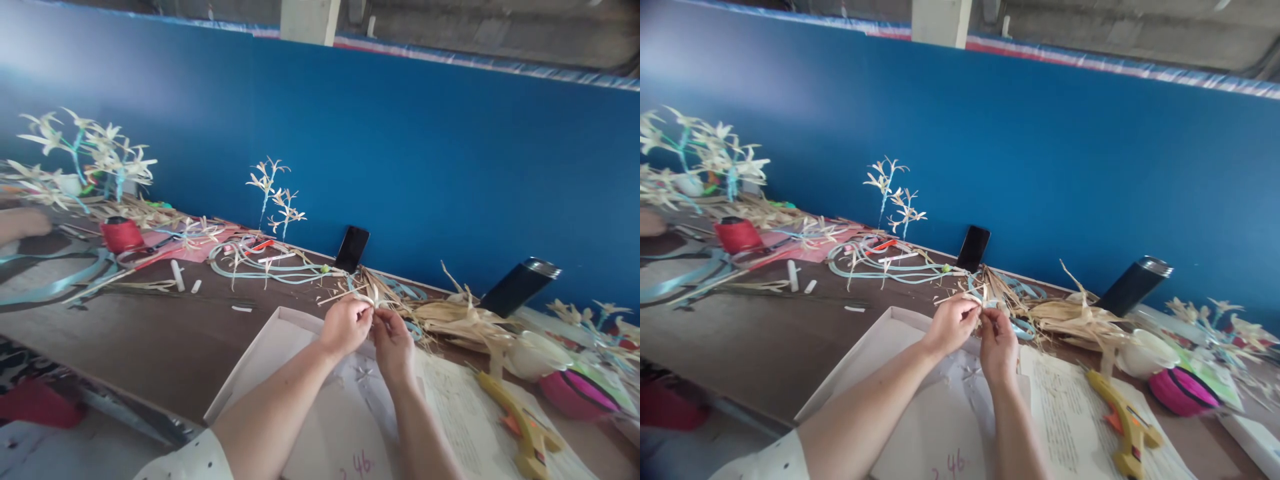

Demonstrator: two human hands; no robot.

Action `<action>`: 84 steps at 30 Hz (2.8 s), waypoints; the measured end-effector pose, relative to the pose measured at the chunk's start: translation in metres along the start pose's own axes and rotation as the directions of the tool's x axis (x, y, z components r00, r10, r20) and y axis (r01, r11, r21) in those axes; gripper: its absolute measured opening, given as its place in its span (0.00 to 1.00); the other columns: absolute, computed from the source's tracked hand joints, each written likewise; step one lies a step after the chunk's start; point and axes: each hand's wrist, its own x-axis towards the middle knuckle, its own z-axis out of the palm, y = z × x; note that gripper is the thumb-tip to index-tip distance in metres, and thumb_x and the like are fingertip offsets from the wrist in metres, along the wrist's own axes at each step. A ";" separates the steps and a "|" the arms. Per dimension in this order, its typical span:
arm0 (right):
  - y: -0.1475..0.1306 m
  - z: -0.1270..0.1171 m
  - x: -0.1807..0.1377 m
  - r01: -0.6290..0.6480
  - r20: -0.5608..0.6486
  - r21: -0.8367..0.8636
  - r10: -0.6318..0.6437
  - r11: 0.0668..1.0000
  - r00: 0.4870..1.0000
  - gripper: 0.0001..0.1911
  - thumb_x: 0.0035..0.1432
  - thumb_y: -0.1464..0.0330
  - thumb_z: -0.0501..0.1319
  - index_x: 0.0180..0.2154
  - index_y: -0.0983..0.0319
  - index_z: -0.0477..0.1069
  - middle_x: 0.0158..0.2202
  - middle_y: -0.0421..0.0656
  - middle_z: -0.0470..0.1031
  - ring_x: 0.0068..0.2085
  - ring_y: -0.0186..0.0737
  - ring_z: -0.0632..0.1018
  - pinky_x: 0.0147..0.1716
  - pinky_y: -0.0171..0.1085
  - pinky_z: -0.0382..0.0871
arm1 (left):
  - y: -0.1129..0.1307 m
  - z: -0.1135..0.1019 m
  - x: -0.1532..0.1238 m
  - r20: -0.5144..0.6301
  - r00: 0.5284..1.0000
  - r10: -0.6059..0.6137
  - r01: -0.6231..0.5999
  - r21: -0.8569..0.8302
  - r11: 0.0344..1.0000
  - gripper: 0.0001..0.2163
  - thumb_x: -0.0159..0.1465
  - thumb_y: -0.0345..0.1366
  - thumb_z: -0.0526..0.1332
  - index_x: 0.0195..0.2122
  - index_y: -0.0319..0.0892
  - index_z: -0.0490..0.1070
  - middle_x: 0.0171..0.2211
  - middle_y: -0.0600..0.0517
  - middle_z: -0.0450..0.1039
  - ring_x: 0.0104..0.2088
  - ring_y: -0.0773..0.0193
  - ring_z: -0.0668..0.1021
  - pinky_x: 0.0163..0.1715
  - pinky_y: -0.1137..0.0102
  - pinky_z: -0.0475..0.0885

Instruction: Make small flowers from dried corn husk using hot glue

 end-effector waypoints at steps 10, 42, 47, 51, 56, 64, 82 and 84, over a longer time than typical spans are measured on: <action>-0.003 -0.004 -0.002 0.063 0.004 -0.049 -0.063 0.997 0.998 0.13 0.54 0.58 0.57 0.37 0.60 0.69 0.31 0.41 0.73 0.30 0.37 0.72 0.30 0.35 0.66 | -0.001 0.000 0.000 0.016 1.000 0.027 -0.027 -0.014 1.000 0.10 0.62 0.32 0.52 0.29 0.41 0.72 0.35 0.50 0.73 0.35 0.66 0.74 0.36 0.74 0.68; -0.011 -0.015 0.000 0.444 -0.030 -0.369 -0.488 0.816 0.872 0.11 0.57 0.67 0.51 0.37 0.60 0.70 0.35 0.44 0.72 0.37 0.41 0.72 0.36 0.39 0.64 | 0.012 -0.013 -0.005 0.100 0.987 0.127 -0.113 -0.138 0.984 0.09 0.58 0.36 0.58 0.37 0.42 0.73 0.37 0.50 0.71 0.27 0.69 0.72 0.30 0.73 0.70; -0.015 -0.014 -0.004 0.514 0.020 -0.350 -0.542 0.783 0.840 0.11 0.58 0.70 0.50 0.40 0.59 0.69 0.36 0.44 0.71 0.38 0.40 0.72 0.36 0.39 0.65 | 0.009 -0.010 -0.003 0.021 0.989 0.143 -0.138 -0.174 0.975 0.08 0.59 0.36 0.58 0.36 0.42 0.74 0.37 0.50 0.72 0.33 0.67 0.74 0.35 0.73 0.70; -0.016 -0.011 -0.005 0.517 0.027 -0.342 -0.542 0.785 0.840 0.11 0.59 0.70 0.49 0.39 0.60 0.69 0.36 0.45 0.71 0.38 0.41 0.72 0.37 0.40 0.65 | 0.005 -0.007 -0.001 -0.043 0.987 0.156 -0.162 -0.184 0.969 0.07 0.60 0.32 0.57 0.32 0.41 0.75 0.34 0.50 0.73 0.37 0.65 0.75 0.39 0.73 0.69; -0.015 -0.009 -0.005 0.515 0.015 -0.319 -0.539 0.796 0.842 0.11 0.59 0.69 0.50 0.40 0.60 0.69 0.36 0.44 0.72 0.39 0.41 0.72 0.39 0.40 0.65 | 0.005 -0.005 0.000 -0.057 0.985 0.162 -0.171 -0.201 0.965 0.06 0.60 0.32 0.57 0.32 0.40 0.75 0.34 0.50 0.73 0.36 0.65 0.75 0.37 0.74 0.70; -0.015 -0.010 -0.007 0.299 -0.034 -0.189 -0.310 0.935 0.950 0.12 0.57 0.62 0.55 0.39 0.60 0.72 0.35 0.44 0.74 0.36 0.41 0.74 0.37 0.39 0.66 | 0.007 -0.006 0.002 -0.055 0.991 0.126 -0.136 -0.277 0.951 0.07 0.61 0.32 0.57 0.30 0.40 0.74 0.32 0.50 0.72 0.37 0.66 0.74 0.39 0.73 0.69; -0.014 -0.006 -0.005 -0.026 0.038 0.274 0.016 0.961 0.999 0.16 0.50 0.59 0.64 0.39 0.60 0.69 0.29 0.39 0.70 0.25 0.31 0.68 0.24 0.31 0.63 | 0.001 -0.009 -0.001 0.070 0.988 0.138 -0.139 0.001 0.990 0.11 0.56 0.32 0.57 0.40 0.43 0.73 0.43 0.50 0.69 0.40 0.63 0.73 0.39 0.72 0.70; -0.020 -0.006 -0.006 -0.032 0.027 0.298 0.025 0.954 0.999 0.16 0.50 0.58 0.64 0.38 0.60 0.69 0.27 0.37 0.69 0.22 0.29 0.65 0.21 0.30 0.60 | 0.002 -0.010 -0.002 0.075 0.988 0.138 -0.139 0.017 0.990 0.09 0.57 0.33 0.56 0.38 0.43 0.73 0.42 0.50 0.69 0.40 0.64 0.73 0.37 0.72 0.70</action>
